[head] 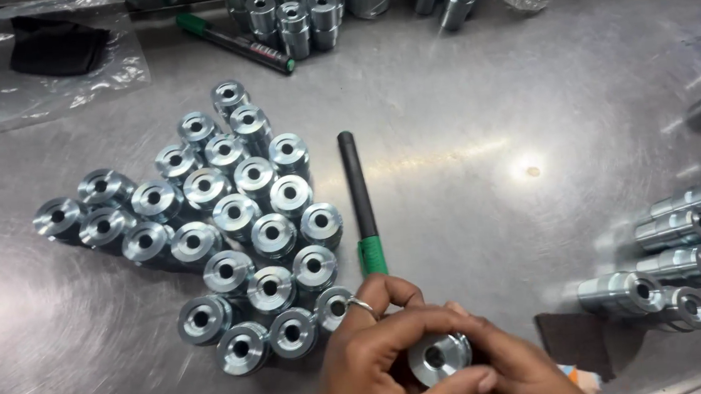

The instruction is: Manually inspect and sort machined metal bushings on a stainless steel work surface.

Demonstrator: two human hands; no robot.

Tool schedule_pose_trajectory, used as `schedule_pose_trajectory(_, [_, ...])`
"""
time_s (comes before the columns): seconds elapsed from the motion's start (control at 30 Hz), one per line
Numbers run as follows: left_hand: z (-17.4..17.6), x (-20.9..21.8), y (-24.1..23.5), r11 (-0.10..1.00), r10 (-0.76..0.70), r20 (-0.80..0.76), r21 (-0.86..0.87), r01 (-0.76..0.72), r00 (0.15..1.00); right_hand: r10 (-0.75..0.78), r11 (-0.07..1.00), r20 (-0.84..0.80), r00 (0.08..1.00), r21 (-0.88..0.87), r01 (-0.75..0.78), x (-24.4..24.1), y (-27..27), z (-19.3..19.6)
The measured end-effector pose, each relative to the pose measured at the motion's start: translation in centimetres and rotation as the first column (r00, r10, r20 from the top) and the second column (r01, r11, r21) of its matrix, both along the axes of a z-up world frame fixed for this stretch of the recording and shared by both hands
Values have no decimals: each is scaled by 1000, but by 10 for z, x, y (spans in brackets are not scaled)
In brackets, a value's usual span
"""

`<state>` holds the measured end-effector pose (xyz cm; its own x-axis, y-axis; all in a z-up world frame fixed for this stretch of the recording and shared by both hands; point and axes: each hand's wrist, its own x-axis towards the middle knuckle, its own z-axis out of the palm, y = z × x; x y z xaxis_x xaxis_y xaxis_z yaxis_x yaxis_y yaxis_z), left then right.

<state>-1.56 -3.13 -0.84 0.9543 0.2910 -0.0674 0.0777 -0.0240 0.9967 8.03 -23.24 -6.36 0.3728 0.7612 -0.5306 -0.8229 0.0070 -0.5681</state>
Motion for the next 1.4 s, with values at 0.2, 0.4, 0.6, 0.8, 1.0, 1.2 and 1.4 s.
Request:
schedule_pose_trajectory(0.2, [3, 0, -5, 971, 7, 150, -237, 29, 989, 47, 975, 294, 955, -220, 20, -1, -14, -31])
schedule_pose_trajectory(0.4, [9, 6, 5, 805, -25, -156, -589, -73, 987, 39, 975, -160, 986, 223, -2, 3, 1, -15])
schedule_pose_trajectory(0.6, [10, 7, -4, 764, -54, 68, -640, 85, 996, -117, 981, 491, 863, 193, 23, 5, 0, 37])
schedule_pose_trajectory(0.8, [10, 5, -8, 699, -70, 47, -710, 82, 996, -105, 991, 828, 552, 39, 130, -3, -11, 45])
schedule_pose_trajectory(1.0, [6, 4, -4, 707, -77, 100, -696, 125, 992, -152, 985, 575, 804, 154, 75, 4, -4, 52])
schedule_pose_trajectory(1.2, [2, 1, -6, 977, -89, 212, -169, 126, 973, -154, 987, 752, 640, 148, 64, 1, -2, 52])
schedule_pose_trajectory(1.4, [-47, -8, -38, 756, -163, 107, 653, 55, 981, 689, 674, 724, -16, -633, 379, 79, -72, 81])
